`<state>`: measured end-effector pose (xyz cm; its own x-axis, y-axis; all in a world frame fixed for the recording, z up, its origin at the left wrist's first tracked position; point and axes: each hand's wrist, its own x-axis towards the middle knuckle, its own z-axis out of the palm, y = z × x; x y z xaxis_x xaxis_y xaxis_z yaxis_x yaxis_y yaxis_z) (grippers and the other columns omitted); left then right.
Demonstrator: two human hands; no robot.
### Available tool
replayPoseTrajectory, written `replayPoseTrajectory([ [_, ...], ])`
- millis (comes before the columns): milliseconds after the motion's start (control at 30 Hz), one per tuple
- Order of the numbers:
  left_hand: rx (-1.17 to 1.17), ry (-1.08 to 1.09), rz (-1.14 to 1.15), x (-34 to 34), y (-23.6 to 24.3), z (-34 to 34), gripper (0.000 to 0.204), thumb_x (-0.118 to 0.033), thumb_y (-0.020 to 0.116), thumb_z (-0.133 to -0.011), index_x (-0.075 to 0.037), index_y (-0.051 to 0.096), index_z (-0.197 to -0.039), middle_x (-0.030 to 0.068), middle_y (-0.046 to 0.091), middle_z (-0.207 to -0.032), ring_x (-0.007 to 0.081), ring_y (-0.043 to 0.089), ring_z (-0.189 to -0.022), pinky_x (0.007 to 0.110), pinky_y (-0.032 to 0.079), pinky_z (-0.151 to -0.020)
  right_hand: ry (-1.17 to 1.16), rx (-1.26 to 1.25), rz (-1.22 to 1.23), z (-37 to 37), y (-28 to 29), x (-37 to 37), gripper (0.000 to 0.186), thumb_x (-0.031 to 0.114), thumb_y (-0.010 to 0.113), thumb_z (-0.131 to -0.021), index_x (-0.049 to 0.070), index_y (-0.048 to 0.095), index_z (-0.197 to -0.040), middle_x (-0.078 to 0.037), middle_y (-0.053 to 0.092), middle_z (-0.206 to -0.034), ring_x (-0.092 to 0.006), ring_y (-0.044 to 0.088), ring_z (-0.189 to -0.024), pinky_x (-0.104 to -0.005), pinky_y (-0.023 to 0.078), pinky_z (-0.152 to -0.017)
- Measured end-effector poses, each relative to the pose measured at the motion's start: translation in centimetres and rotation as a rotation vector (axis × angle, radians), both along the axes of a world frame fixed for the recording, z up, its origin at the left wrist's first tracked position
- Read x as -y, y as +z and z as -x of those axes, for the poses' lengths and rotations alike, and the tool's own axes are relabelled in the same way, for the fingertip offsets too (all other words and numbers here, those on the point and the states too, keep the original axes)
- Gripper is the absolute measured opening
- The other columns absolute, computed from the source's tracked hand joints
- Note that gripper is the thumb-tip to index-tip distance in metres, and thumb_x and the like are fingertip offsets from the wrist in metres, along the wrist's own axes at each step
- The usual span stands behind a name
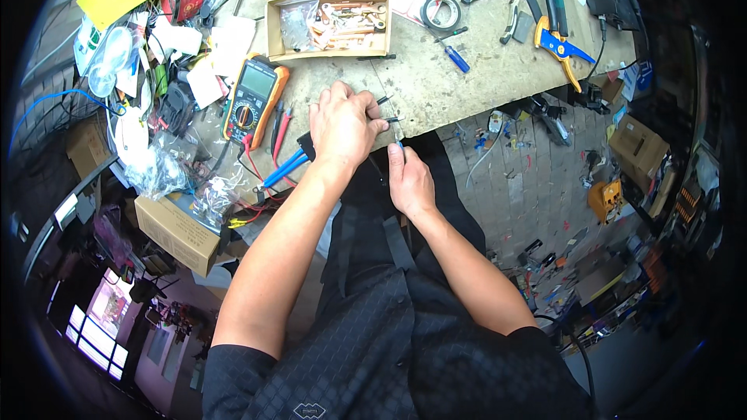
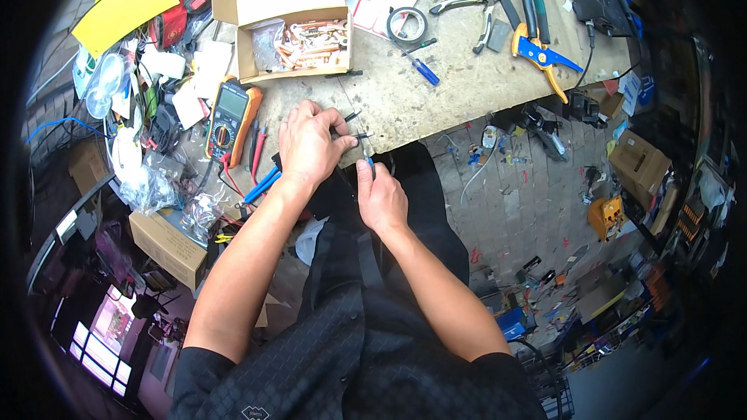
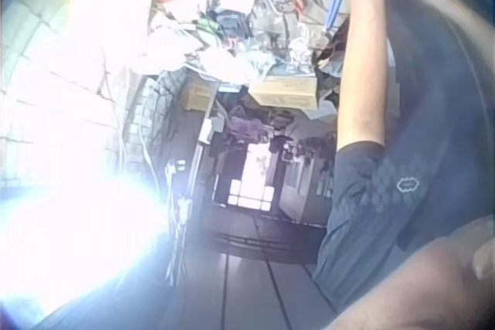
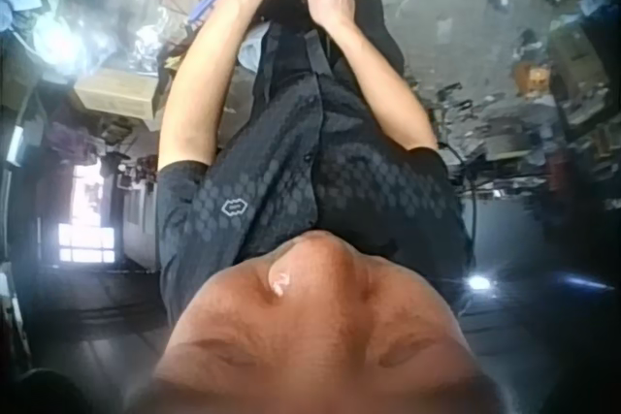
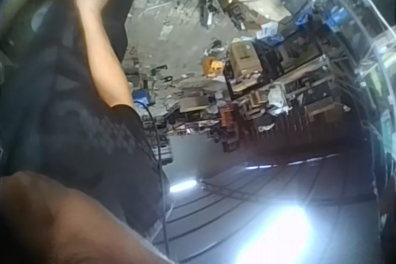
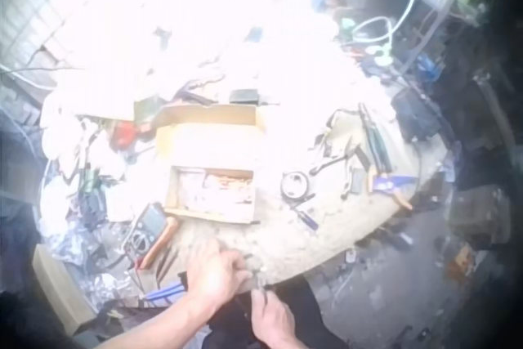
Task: The person works at a cluttered workbench, using a multimeter to test a black electronic device. They then use pliers and a screwdriver to strip and adjust wires connected to the device. The person repeatedly handles the wires and device, performing small adjustments throughout the clip.
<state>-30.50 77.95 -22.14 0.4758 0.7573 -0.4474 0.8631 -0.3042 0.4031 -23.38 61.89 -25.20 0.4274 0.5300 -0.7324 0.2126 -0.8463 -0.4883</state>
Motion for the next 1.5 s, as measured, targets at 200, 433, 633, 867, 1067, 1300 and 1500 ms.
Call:
replayPoseTrajectory([
  [200,0.051,0.004,-0.029,0.2,-0.3,0.4,0.027,-0.031,0.095,-0.071,-0.018,0.078,-0.087,0.0063,0.062,-0.106,0.0312,0.059,-0.108,0.045,0.044,-0.094,0.003,0.021,-0.006,0.0,0.0,-0.1,0.061,0.056,0.04,-0.113,0.001,0.062,-0.101,-0.032,0.071,-0.094,-0.0553,0.067,-0.095,-0.0617,0.052,-0.083],
  [433,0.031,0.009,-0.041,0.3,-0.3,0.3,0.027,-0.033,0.094,-0.072,-0.018,0.078,-0.088,0.006,0.062,-0.105,0.0308,0.059,-0.108,0.045,0.044,-0.094,-0.006,0.042,-0.021,0.3,-0.2,-0.1,0.06,0.054,0.04,-0.113,-0.001,0.062,-0.101,-0.033,0.07,-0.095,-0.0562,0.065,-0.095,-0.0608,0.05,-0.081],
  [633,-0.002,0.016,-0.036,0.6,-0.2,0.1,0.027,-0.034,0.094,-0.072,-0.018,0.078,-0.088,0.0063,0.062,-0.106,0.0307,0.059,-0.108,0.045,0.044,-0.094,-0.106,-0.058,-0.008,1.5,-1.1,0.0,0.064,0.061,0.038,-0.112,0.002,0.064,-0.107,-0.032,0.072,-0.101,-0.0551,0.067,-0.1,-0.062,0.052,-0.086],
  [867,-0.011,0.03,-0.031,0.8,-0.4,0.3,0.025,-0.032,0.094,-0.072,-0.019,0.079,-0.088,0.0059,0.064,-0.104,0.0308,0.059,-0.109,0.045,0.044,-0.094,-0.051,0.023,0.123,1.2,1.2,-1.7,0.07,0.064,0.038,-0.11,-0.001,0.063,-0.107,-0.034,0.073,-0.104,-0.0537,0.069,-0.105,-0.061,0.054,-0.09],
  [1067,0.022,0.039,-0.054,1.0,-0.5,0.4,0.025,-0.032,0.094,-0.072,-0.019,0.079,-0.088,0.0057,0.064,-0.105,0.0309,0.059,-0.109,0.045,0.044,-0.095,-0.09,-0.002,-0.041,0.8,-1.2,0.1,0.069,0.066,0.041,-0.11,0.001,0.063,-0.097,-0.024,0.074,-0.089,-0.0432,0.073,-0.083,-0.0531,0.056,-0.075],
  [1300,0.128,0.058,-0.102,1.6,-0.9,1.2,0.024,-0.031,0.094,-0.074,-0.019,0.08,-0.09,0.0058,0.064,-0.104,0.031,0.059,-0.107,0.045,0.044,-0.096,-0.558,-0.587,-0.326,-2.6,-0.1,2.0,0.055,0.058,0.047,-0.113,0.011,0.055,-0.086,0.006,0.044,-0.067,-0.0048,0.04,-0.056,-0.0239,0.032,-0.05],
  [1500,0.227,0.04,-0.201,2.5,-1.6,2.1,0.026,-0.032,0.094,-0.074,-0.019,0.079,-0.091,0.0043,0.063,-0.102,0.0291,0.059,-0.108,0.045,0.043,-0.096,-0.364,-0.466,-0.341,-5.1,1.4,1.9,0.056,0.056,0.048,-0.113,0.005,0.061,-0.093,0.003,0.049,-0.07,-0.0068,0.046,-0.062,-0.0267,0.039,-0.056],
])
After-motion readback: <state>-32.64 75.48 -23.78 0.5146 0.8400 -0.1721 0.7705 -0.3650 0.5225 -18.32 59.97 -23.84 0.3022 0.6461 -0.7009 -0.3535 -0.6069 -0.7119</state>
